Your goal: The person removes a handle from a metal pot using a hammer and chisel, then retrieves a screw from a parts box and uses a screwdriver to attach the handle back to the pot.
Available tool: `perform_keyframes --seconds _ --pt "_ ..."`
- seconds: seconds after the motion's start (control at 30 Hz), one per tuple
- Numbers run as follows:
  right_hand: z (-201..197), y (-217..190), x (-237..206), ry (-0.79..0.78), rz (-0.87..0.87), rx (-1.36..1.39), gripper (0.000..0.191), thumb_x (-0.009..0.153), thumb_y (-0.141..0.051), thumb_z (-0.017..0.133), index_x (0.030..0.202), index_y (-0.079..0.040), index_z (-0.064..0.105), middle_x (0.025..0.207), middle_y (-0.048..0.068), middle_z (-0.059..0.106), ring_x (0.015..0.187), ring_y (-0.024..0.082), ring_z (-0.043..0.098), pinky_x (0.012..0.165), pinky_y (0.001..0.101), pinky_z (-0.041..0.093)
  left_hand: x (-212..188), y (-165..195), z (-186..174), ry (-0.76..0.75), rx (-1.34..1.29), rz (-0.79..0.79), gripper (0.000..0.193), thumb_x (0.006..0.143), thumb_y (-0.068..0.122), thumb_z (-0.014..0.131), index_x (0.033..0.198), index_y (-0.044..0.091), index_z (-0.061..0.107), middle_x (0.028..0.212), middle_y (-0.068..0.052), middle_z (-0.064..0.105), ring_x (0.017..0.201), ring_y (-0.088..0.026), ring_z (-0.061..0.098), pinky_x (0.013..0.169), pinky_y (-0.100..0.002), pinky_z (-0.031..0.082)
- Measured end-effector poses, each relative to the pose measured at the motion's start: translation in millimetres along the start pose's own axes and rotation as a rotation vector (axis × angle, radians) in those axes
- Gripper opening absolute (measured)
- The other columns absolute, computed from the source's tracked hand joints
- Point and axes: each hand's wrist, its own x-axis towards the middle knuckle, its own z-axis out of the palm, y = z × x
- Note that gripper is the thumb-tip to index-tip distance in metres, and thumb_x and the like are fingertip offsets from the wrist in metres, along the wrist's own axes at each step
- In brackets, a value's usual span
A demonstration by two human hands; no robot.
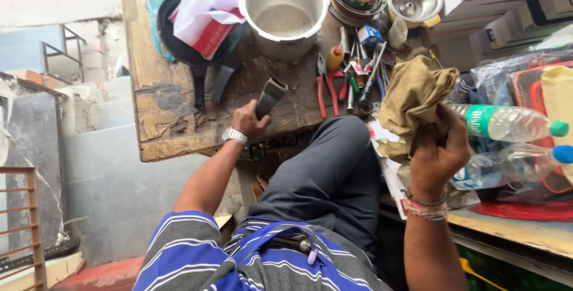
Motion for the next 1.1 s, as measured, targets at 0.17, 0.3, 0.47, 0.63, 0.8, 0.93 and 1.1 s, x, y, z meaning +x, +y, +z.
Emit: perform_keyframes --seconds 0.17,0.3,0.47,0.63,0.8,0.93,1.1 --pt "49 14 -33 0.053 0.25 0.206 0.024 0.11 -0.005 0.062 0.132 0.004 0.063 0.123 0.007 0.07 0.108 0.014 0.065 0.097 0.0278 0.054 -18 -2 -6 0.023 -0.034 -0.014 0.041 0.082 0.036 0.08 0.099 0.005 0.058 0.085 -0.023 0.071 0.079 -0.043 0.069 0.07 -0.05 0.055" --pt "100 9 -62 0.091 0.276 0.289 0.029 0.109 -0.009 0.063 0.134 0.005 0.061 0.127 0.01 0.069 0.113 0.017 0.065 0.101 0.03 0.053 -20 7 -10 0.097 -0.238 -0.166 0.043 0.083 0.033 0.078 0.108 0.004 0.058 0.085 -0.02 0.074 0.077 -0.036 0.074 0.068 -0.045 0.058" --pt "187 6 -86 -0.261 0.102 0.327 0.063 0.112 -0.025 0.066 0.161 0.003 0.037 0.155 0.019 0.05 0.141 0.028 0.052 0.119 0.0361 0.042 23 54 15 -0.004 -0.323 -0.169 0.059 0.086 0.02 0.075 0.135 -0.004 0.052 0.094 -0.023 0.071 0.073 -0.038 0.071 0.066 -0.047 0.055" --pt "255 37 -51 -0.169 0.366 0.394 0.076 0.105 -0.029 0.067 0.158 0.001 0.023 0.151 0.022 0.046 0.132 0.03 0.052 0.108 0.0408 0.048 24 71 -4 -0.12 -0.544 0.359 0.058 0.089 0.024 0.074 0.138 0.002 0.052 0.101 -0.023 0.071 0.092 -0.043 0.071 0.079 -0.048 0.058" --pt "248 75 -14 -0.356 0.154 0.05 0.063 0.103 -0.034 0.062 0.152 0.002 0.043 0.141 0.029 0.055 0.121 0.038 0.059 0.105 0.0475 0.048 35 78 -17 -0.178 -0.767 0.254 0.085 0.093 0.039 0.063 0.153 -0.007 0.026 0.095 -0.021 0.068 0.083 -0.039 0.068 0.074 -0.047 0.055" --pt "253 37 -62 -0.419 -0.226 -0.125 0.079 0.101 -0.039 0.059 0.159 0.003 0.025 0.158 0.035 0.033 0.147 0.048 0.035 0.123 0.0558 0.029 71 62 -7 -0.15 -0.969 0.161 0.085 0.092 0.054 0.056 0.149 -0.005 0.033 0.092 -0.015 0.068 0.08 -0.032 0.067 0.072 -0.043 0.054" --pt "237 21 -37 -0.373 -0.038 -0.385 0.076 0.105 -0.038 0.062 0.161 0.001 0.029 0.166 0.032 0.027 0.159 0.045 0.022 0.129 0.056 0.021 65 63 11 -0.192 -0.984 0.18 0.093 0.091 0.073 0.047 0.144 -0.003 0.041 0.089 -0.008 0.068 0.075 -0.023 0.066 0.069 -0.037 0.054"
